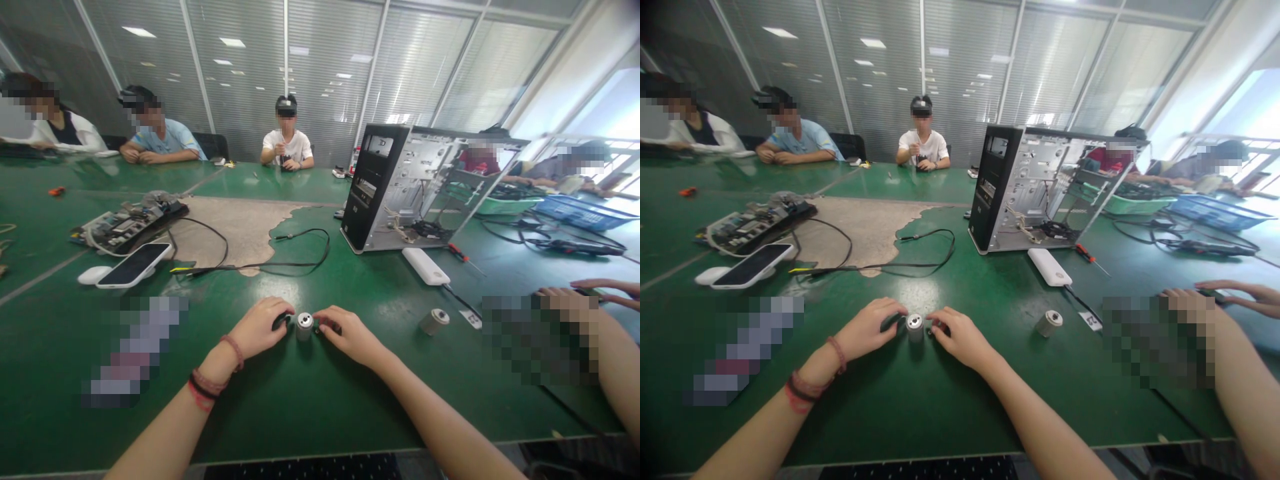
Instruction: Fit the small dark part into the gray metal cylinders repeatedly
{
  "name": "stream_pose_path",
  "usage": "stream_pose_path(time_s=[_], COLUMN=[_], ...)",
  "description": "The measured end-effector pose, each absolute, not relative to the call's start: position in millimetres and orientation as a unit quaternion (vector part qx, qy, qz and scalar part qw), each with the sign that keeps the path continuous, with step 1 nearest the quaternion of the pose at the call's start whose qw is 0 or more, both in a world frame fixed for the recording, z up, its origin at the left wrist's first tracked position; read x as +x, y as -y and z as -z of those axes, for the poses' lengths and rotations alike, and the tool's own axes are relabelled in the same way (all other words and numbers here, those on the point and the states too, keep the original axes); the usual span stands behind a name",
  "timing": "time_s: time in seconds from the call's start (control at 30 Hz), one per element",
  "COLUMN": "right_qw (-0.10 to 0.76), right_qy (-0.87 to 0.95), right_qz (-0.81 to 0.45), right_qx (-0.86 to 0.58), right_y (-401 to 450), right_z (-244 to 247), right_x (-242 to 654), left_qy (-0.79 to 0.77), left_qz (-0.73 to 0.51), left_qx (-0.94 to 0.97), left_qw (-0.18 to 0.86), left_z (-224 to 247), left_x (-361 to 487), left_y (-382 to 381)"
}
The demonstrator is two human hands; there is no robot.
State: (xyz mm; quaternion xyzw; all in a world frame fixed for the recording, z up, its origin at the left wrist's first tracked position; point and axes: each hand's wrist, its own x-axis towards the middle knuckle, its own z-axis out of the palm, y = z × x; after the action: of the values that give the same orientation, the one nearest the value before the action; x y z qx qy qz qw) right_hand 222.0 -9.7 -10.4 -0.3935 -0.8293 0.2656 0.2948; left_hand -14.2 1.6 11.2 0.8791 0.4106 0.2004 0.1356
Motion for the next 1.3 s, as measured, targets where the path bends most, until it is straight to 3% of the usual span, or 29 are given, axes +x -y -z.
stream_pose_path(time_s=[0.2,0.67,0.87,1.07,1.3], right_qw=[0.32,0.405,0.464,0.374,0.205], right_qy=[0.841,0.799,0.76,0.657,0.485], right_qz=[-0.224,-0.232,-0.11,0.029,-0.009], right_qx=[-0.374,-0.38,-0.442,-0.654,-0.85], right_y=[10.6,12.0,1.1,-14.7,-22.2], right_z=[11.8,11.8,-11.0,-16.2,-1.0], right_x=[212.6,191.1,224.7,296.5,370.0], left_qy=[-0.423,-0.417,-0.415,-0.421,-0.437], left_qz=[-0.184,-0.211,-0.197,-0.184,-0.249], left_qx=[0.883,0.878,0.883,0.882,0.86], left_qw=[0.091,0.104,0.099,0.102,0.084], left_z=[-4.2,-6.5,-11.6,-11.4,-13.7], left_x=[-16.2,-12.6,-10.5,-8.0,-11.6], left_y=[-3.9,-2.0,-1.9,0.0,0.4])
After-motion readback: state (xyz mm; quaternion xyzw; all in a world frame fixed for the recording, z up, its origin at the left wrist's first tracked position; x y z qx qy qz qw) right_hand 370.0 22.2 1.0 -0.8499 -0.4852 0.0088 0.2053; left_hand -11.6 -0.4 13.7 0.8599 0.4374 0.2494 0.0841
